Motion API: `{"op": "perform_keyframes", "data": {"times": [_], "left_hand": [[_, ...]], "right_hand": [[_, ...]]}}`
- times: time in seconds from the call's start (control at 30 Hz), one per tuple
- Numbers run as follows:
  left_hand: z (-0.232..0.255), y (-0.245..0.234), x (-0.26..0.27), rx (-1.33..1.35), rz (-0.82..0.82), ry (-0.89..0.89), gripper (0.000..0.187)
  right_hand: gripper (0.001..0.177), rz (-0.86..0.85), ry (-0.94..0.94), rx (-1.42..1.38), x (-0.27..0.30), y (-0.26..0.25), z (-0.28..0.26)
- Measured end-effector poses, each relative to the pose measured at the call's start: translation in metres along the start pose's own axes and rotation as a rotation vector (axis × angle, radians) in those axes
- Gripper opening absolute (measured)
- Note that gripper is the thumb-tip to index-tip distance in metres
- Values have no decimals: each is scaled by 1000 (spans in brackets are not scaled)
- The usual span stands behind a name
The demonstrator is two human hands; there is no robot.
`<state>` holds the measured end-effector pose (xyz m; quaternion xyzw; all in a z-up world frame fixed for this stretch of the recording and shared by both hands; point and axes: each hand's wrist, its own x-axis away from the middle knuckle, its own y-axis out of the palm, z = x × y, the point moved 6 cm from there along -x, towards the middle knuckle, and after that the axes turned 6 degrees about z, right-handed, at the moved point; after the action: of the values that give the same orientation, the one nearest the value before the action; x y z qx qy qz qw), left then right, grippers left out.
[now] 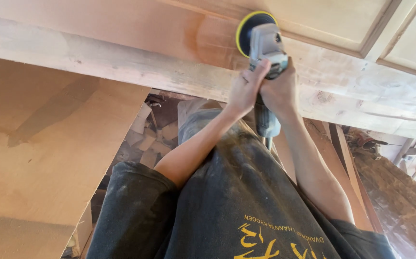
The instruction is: The person uses an orbital sander to smooth the surface of a wooden door. They move the tool across the flat panels and along the raised edges of the door frame.
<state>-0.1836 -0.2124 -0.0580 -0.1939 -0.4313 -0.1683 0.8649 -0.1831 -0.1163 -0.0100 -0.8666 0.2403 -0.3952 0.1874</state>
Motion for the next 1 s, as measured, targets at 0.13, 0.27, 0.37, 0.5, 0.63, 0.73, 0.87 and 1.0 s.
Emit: {"op": "perform_keyframes", "data": {"times": [0.13,0.27,0.37,0.5,0.63,0.73,0.87,1.0], "left_hand": [[38,30,16,-47,-97,-14,92],[35,38,16,-92,-155,-47,92],[23,30,3,112,-220,17,81],[64,-24,18,-8,8,38,81],[64,4,14,20,-19,32,88],[50,33,19,64,-106,-56,88],[38,28,24,52,-74,-11,84],[15,-21,-8,448,-137,229,68]], "right_hand": [[44,62,-32,-28,-20,-25,52],[43,109,-62,-90,-14,-38,61],[48,95,-41,-41,-12,-22,40],[46,78,-50,20,-16,-6,-1],[47,77,-80,-63,-31,-11,31],[41,122,-64,-25,-30,-36,62],[47,52,-36,59,-22,-21,48],[56,-211,-271,-127,-25,30,9]]}}
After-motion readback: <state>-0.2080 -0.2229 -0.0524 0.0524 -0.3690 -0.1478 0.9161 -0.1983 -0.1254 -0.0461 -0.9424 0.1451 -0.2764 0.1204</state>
